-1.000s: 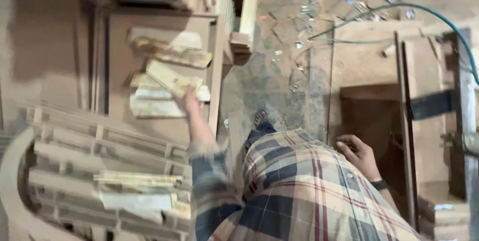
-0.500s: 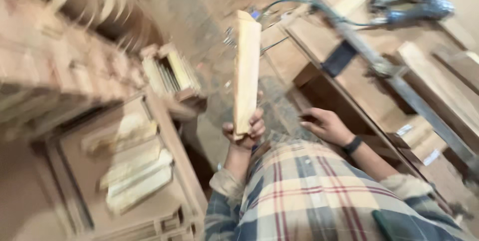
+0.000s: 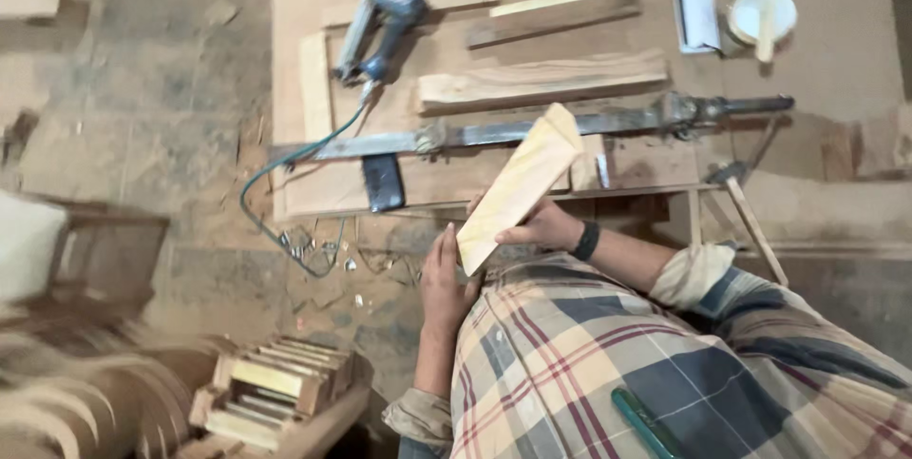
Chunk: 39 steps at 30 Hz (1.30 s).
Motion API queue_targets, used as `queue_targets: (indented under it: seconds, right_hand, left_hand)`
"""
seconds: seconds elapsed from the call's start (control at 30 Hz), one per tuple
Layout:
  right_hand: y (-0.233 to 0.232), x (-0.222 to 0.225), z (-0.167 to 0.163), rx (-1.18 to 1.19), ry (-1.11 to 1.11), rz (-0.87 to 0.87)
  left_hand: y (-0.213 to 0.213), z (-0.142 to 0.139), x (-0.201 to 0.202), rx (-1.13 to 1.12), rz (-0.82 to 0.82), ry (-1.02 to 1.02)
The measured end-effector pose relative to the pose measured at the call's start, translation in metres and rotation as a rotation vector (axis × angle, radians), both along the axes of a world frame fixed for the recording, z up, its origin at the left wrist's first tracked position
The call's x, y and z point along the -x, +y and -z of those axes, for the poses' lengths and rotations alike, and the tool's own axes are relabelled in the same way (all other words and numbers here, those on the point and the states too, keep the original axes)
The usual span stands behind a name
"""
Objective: The person assembles small wooden frames by clamping pieces together, applying glue, and fastening them with a pneumatic nail gun. They repeatedly align the wood, secure it with clamps, and stack the finished frames on a nearby pile.
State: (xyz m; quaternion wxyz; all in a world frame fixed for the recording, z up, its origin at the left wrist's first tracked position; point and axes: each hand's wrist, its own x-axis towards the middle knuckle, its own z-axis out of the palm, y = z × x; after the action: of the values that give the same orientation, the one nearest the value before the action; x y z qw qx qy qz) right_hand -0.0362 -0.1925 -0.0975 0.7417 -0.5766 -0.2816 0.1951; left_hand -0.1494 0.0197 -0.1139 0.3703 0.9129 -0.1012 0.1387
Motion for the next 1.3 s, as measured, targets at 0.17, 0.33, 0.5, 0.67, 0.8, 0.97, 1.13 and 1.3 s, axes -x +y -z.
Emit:
queue_targets:
  seconds: [0.17,0.33,0.5,0.67,0.8,0.97,1.13,1.3]
  right_hand:
    - [-0.080,-0.019,-0.008,0.106,-0.215,0.263]
    - [-0.144,-0.034,-0.008,0.306,0.373,0.400]
    - [-0.165,-0.017,-0.004,0.308,0.779,0.216]
    - [-0.154,0.017,-0.009,0.387,0.205,0.692]
    - [-0.135,0.039,-0.007,0.243,-0.054,0.599]
    - [-0.109,0.060,-0.004,0.369,-0.006,0.806]
    - [-0.090,0.066,-0.004,0.511,-0.152,1.045]
    - [-0.081,0.058,-0.005,0.552,-0.089,1.014]
  left_hand:
    - [-0.049,-0.018,-0.062,0.132,0.282,0.251]
    - [-0.100,-0.060,-0.121,-0.218,0.514,-0.026]
    - [-0.139,-0.088,-0.158,-0.208,0.603,-0.182]
    - [-0.144,-0.075,-0.153,0.340,0.685,0.395]
    - [-0.129,-0.053,-0.157,0.168,0.763,0.327]
    - [-0.094,0.000,-0.161,-0.108,0.747,-0.008]
    - [-0.054,0.081,-0.161,-0.031,0.485,0.179]
    - [-0.046,0.118,-0.149,-0.004,0.557,0.392]
